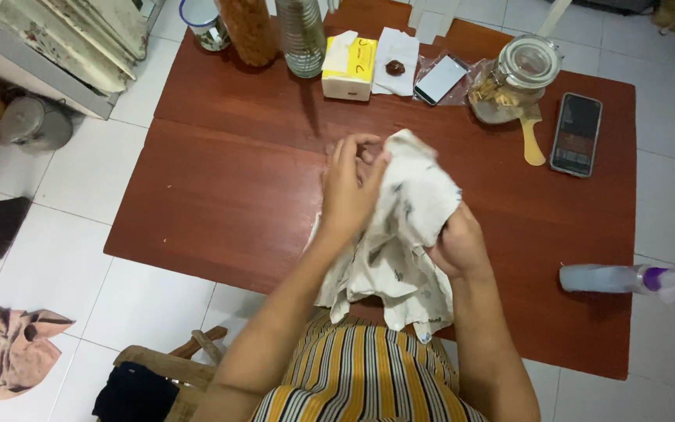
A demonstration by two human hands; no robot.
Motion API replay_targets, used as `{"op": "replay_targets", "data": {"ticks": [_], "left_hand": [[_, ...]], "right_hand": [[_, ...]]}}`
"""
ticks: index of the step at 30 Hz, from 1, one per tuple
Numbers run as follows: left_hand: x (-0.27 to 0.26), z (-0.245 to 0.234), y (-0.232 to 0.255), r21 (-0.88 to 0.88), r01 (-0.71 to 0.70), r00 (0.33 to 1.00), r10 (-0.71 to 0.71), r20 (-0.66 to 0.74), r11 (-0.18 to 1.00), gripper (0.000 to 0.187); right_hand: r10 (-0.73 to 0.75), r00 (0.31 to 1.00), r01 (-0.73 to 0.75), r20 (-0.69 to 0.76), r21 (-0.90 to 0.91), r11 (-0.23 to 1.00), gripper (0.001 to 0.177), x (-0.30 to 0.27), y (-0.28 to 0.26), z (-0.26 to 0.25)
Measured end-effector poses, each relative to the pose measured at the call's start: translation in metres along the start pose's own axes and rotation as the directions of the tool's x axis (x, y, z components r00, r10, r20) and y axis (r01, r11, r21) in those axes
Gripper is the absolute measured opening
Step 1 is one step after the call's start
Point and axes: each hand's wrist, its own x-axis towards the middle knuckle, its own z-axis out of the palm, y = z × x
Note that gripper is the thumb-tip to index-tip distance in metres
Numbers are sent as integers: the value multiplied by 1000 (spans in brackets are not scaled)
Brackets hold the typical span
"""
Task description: The person folds a white patterned cloth on a wooden table, smoothing and pressing it flat, then sprays it with a spray bottle and continues folding it into a compact rectangle.
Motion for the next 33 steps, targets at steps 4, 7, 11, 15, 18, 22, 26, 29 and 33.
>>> {"op": "replay_targets", "data": {"ticks": [4, 7, 11, 15, 18, 22, 26, 29, 33], "left_hand": [[-69, 33, 9, 107, -375, 882, 389, -265, 921, 61], [-96, 39, 6, 56, -381, 913, 385, -131, 923, 53], [-94, 29, 8, 170, -242, 969, 247, -10, 955, 54], [-74, 22, -6, 346, -108, 994, 99, 45, 932, 40], [-53, -5, -8, 237, -3, 995, -21, 96, 972, 60], [0, -52, -53, 116, 38, 984, -17, -176, 993, 20], [19, -122, -35, -524, -146, 976, 36, -215, 839, 39], [19, -147, -15, -773, 20, 971, -198, -138, 634, 30], [24, -129, -76, -776, 46, 951, -264, -157, 629, 39]], "right_hand": [[-58, 995, 64, -85, 76, 995, 46, -13, 19, -80], [-94, 995, 95, -28, 47, 994, 51, -11, 2, -65], [-231, 962, 221, 146, 82, 972, 66, -27, -42, -20], [-318, 910, 282, 268, 164, 945, 82, -68, -88, 5], [-376, 925, 346, 59, 282, 895, 46, -83, -122, 26], [-728, 669, 718, -151, -120, 685, 60, -78, -146, 25], [-366, 842, 484, -396, 257, 836, 70, -76, -152, -1], [-342, 940, 343, -16, 37, 939, 52, -45, -128, -8], [-127, 966, 107, -224, -98, 989, 47, -13, -40, -63]]}}
